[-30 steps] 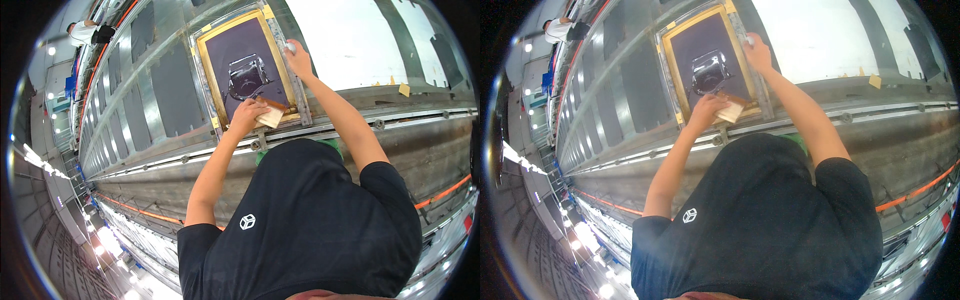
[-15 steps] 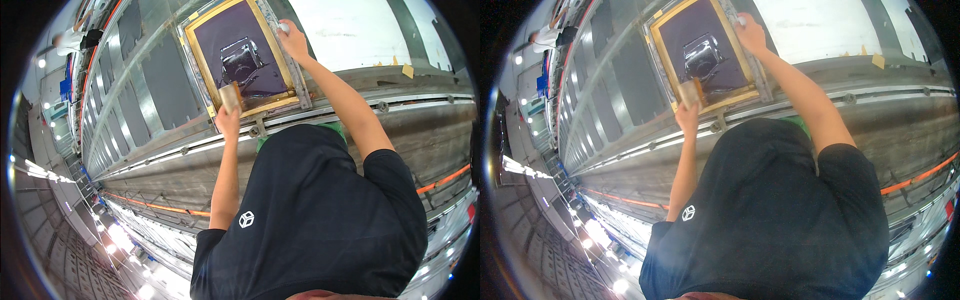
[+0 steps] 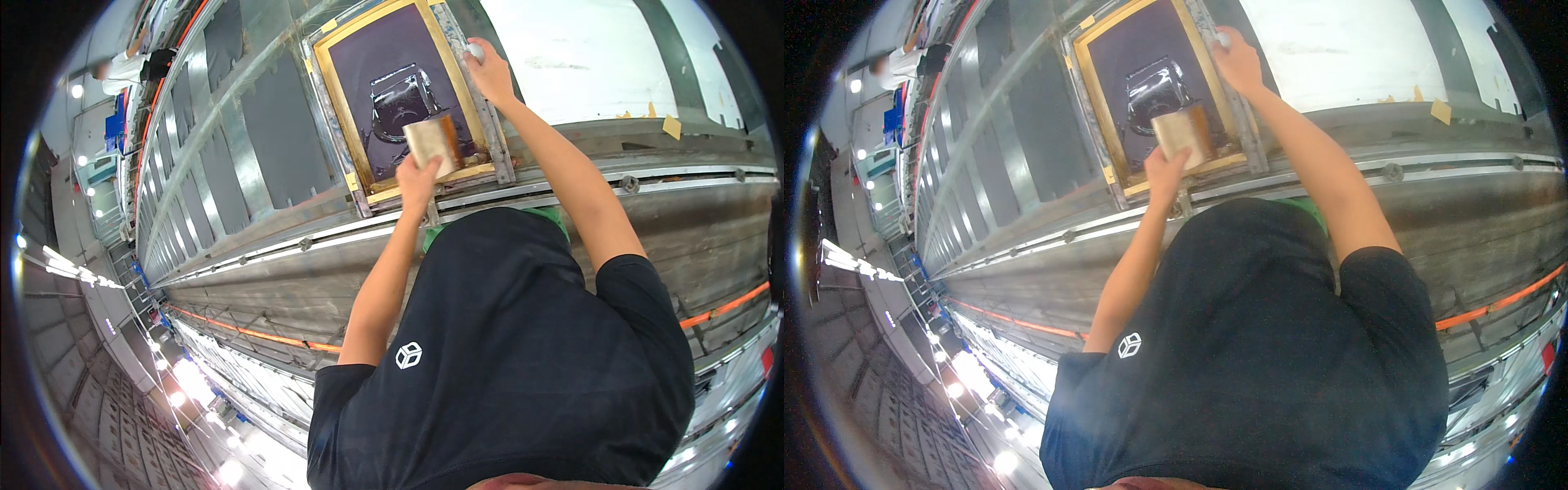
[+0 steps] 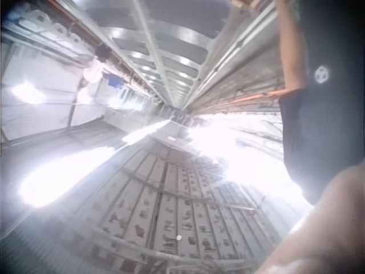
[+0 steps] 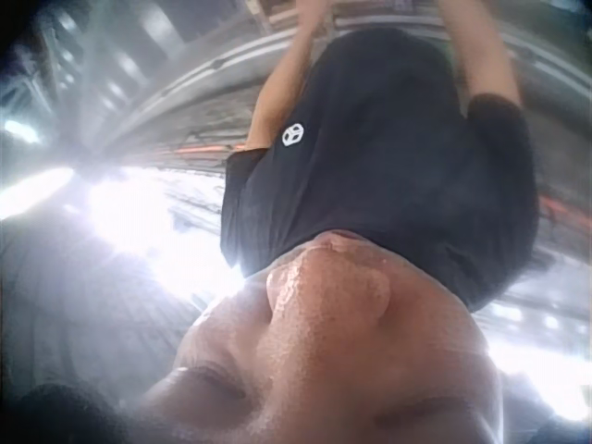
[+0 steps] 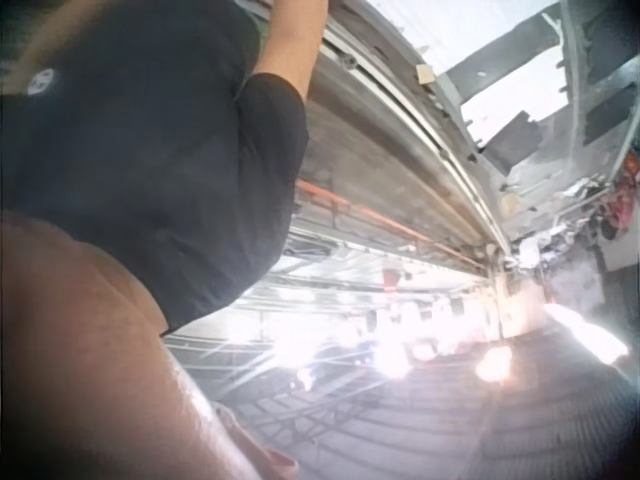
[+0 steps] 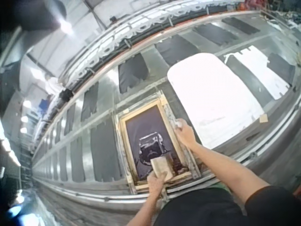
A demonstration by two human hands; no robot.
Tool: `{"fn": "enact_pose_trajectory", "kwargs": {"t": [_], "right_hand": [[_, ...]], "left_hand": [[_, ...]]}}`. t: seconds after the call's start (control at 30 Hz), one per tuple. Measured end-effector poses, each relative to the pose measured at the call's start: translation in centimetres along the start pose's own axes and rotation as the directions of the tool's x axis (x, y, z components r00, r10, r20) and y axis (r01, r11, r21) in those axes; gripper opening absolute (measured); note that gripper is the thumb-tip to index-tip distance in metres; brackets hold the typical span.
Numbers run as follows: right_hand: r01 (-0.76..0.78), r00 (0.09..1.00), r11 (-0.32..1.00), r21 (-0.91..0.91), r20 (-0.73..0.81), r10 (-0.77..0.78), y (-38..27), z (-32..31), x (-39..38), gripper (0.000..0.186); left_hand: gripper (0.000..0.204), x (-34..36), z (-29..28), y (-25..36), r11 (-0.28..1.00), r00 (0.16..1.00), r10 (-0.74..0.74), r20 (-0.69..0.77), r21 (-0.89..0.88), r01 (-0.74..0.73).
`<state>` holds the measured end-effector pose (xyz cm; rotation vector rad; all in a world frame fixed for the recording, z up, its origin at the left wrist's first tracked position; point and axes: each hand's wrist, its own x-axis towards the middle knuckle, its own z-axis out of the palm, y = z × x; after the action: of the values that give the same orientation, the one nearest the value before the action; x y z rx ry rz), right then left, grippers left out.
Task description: The person uses a squeegee to spread purple ink across a screen printing frame. They repeatedly pull the squeegee from top to bottom to ensure even coverage of the mesh. The person briefly pauses to touch their face before resuming the ink spreading process.
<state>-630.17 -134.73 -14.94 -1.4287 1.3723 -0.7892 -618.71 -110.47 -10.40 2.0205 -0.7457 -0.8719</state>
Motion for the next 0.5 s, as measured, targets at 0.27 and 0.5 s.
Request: {"fn": "enact_pose_trajectory", "kwargs": {"t": [0.27, 0.5], "right_hand": [[0.056, 0.996, 0.998, -0.010, -0.063, -0.056, 0.5, 0.1, 0.0, 0.041], [0.006, 1.000, 1.000, -0.013, -0.001, -0.006, -0.4, -0.1, -0.1, 0.042]], "left_hand": [[0.029, 0.2, -12.1, -2.7, 0.906, 0.946, 0.113, -0.304, 0.423, 0.028], [0.031, -0.6, -5.8, -0.8, 0.897, 0.970, 0.185, -0.158, 0.430, -0.101]]}}
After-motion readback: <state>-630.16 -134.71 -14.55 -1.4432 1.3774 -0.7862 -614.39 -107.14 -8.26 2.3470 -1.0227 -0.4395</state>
